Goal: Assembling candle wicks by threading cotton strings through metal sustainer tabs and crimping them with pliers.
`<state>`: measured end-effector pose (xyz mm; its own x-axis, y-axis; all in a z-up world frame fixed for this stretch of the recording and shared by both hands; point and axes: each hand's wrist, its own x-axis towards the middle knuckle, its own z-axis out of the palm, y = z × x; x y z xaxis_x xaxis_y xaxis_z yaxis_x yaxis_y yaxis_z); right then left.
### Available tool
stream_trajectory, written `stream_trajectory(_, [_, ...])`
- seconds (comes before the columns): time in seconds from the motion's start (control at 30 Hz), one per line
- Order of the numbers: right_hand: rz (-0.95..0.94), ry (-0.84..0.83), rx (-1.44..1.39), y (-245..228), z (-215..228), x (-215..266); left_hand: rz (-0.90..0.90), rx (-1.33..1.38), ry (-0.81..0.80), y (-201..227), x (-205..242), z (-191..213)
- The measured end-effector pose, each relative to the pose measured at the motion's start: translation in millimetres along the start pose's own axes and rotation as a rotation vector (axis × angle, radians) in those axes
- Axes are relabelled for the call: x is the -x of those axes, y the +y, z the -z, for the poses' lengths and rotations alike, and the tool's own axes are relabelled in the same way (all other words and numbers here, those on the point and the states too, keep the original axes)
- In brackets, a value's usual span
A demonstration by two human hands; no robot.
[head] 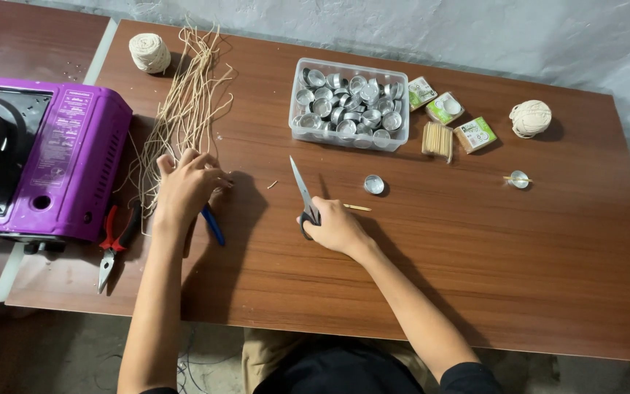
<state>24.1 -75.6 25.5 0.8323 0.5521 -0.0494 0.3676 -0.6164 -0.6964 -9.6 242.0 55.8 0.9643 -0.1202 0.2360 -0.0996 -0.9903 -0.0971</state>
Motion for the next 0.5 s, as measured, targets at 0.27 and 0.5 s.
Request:
stream_trajectory(0.27, [-0.036, -0.038, -0.139, -4, 4, -5, 0.122, 0.403, -0.01, 41, 10, 0])
stream_trajectory(0.5, [-0.037, -0.224, -0.477, -32, 18, 6, 0.313, 1.158, -0.222, 132, 14, 30])
